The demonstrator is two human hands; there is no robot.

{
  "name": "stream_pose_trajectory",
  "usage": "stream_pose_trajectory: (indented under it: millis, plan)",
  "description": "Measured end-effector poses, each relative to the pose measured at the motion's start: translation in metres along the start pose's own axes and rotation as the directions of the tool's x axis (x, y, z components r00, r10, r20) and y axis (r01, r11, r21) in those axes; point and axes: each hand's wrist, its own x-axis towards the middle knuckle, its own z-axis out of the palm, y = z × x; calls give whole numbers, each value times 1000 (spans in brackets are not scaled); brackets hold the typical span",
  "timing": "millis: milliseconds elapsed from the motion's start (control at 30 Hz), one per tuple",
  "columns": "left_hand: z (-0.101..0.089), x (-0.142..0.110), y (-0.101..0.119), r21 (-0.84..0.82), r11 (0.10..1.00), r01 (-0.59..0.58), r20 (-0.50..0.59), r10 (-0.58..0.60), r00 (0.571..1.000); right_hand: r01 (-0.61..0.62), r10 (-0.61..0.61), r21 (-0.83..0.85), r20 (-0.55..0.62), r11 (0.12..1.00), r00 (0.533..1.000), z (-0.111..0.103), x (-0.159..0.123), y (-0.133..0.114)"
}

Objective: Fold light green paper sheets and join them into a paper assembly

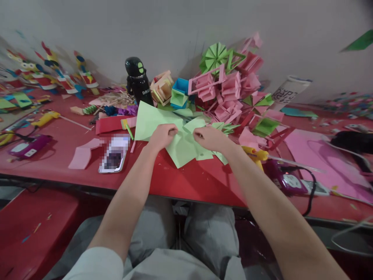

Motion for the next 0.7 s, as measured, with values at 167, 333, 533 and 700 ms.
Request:
stream_pose_trajectory:
  millis: [167,333,533,700]
  plan:
    - [-5,0,-10,48,988,149,-61,-146,987,-24,41,191,-85,981,996,-15,-7,32]
    - [-8,1,-15,64,964,259,-152,-247,957,-57,167,329,-317,943,933,-36,-18,47]
    - [-16,3,-5,-12,990,138,-475,-127,871,57,319,569,-537,820,781,-31,-23,36]
    - [-4,-6,22,30,986,-163,-473,158,867,109,163,886,-202,451,966,8,-14,6]
